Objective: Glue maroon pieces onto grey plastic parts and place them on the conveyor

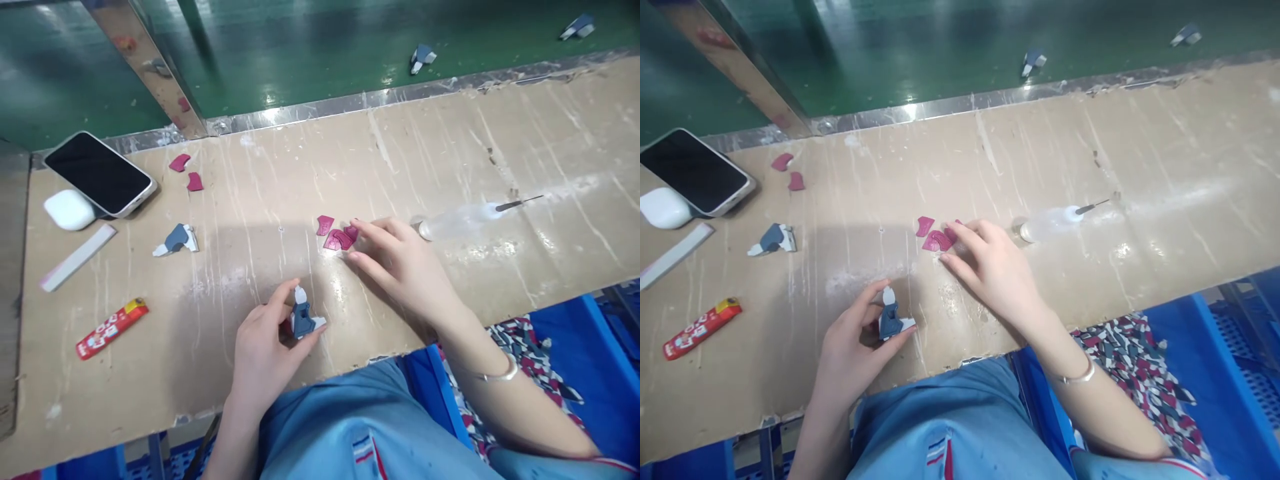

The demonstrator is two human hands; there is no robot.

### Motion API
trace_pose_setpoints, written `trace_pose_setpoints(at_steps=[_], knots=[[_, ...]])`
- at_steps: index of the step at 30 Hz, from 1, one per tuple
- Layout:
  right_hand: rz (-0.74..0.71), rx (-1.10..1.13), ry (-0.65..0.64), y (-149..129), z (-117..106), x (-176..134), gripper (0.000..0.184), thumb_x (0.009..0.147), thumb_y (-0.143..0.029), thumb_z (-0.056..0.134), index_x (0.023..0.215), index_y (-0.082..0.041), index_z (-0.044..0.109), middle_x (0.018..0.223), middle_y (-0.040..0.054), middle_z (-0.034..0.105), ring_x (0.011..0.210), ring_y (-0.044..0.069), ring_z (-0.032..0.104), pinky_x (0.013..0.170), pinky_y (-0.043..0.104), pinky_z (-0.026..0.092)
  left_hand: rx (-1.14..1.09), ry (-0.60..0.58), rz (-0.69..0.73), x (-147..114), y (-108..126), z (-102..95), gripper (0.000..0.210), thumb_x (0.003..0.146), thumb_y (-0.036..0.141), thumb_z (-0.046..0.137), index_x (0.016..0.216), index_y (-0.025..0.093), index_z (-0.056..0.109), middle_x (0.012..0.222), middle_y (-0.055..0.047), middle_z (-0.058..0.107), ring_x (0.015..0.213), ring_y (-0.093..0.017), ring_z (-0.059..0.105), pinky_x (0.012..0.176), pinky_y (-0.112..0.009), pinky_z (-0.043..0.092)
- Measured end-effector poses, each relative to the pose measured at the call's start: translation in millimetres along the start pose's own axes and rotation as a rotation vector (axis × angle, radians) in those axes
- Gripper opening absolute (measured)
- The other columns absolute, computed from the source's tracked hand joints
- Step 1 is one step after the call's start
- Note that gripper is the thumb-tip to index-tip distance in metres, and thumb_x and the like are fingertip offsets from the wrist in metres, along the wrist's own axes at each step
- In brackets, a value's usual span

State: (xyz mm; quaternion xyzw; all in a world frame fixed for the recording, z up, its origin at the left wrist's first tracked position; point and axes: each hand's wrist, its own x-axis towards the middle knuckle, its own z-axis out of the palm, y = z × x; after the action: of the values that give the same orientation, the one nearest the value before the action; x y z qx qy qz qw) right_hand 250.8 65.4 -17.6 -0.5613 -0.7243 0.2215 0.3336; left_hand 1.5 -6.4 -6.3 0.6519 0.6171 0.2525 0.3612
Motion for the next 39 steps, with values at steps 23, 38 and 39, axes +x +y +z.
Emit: trace_pose_setpoints(at_steps=[23, 38, 39], knots=[[-0.402, 0.171, -0.048, -52, 29, -45, 0.06, 0.108, -0.005, 0.054, 0.162, -0.031, 0.057, 0.114, 0.0087, 0.082, 0.1, 0.023, 0.081, 0.082, 0.035, 0.072, -0.004, 0.0, -0.023, 7, 9, 2.5, 0.057, 0.086, 0.024, 0.079, 0.141, 0.024, 0.066, 0.075, 0.006, 0.074, 0.068, -0.018, 0.07, 0.077, -0.032, 0.06], [-0.498, 0.128, -0.034, -52, 30, -44, 0.034, 0.105, -0.005, 0.065, 0.135, -0.019, 0.074, 0.102, 0.0079, 0.085, 0.087, 0.021, 0.081, 0.07, 0.033, 0.069, 0.125, 0.061, 0.133, 6, 6, 5.3, 0.051, 0.091, 0.021, 0.065, 0.142, 0.014, 0.063, 0.075, 0.003, 0.074, 0.068, -0.02, 0.072, 0.075, -0.032, 0.06], [-0.487, 0.149, -0.038, -52, 31, -44, 0.034, 0.105, -0.005, 0.065, 0.134, -0.02, 0.074, 0.102, 0.0078, 0.084, 0.087, 0.021, 0.081, 0.07, 0.033, 0.069, 0.124, 0.071, 0.146, 6, 5, 5.9, 0.05, 0.092, 0.022, 0.066, 0.141, 0.014, 0.063, 0.076, 0.003, 0.074, 0.07, -0.02, 0.073, 0.075, -0.032, 0.06]])
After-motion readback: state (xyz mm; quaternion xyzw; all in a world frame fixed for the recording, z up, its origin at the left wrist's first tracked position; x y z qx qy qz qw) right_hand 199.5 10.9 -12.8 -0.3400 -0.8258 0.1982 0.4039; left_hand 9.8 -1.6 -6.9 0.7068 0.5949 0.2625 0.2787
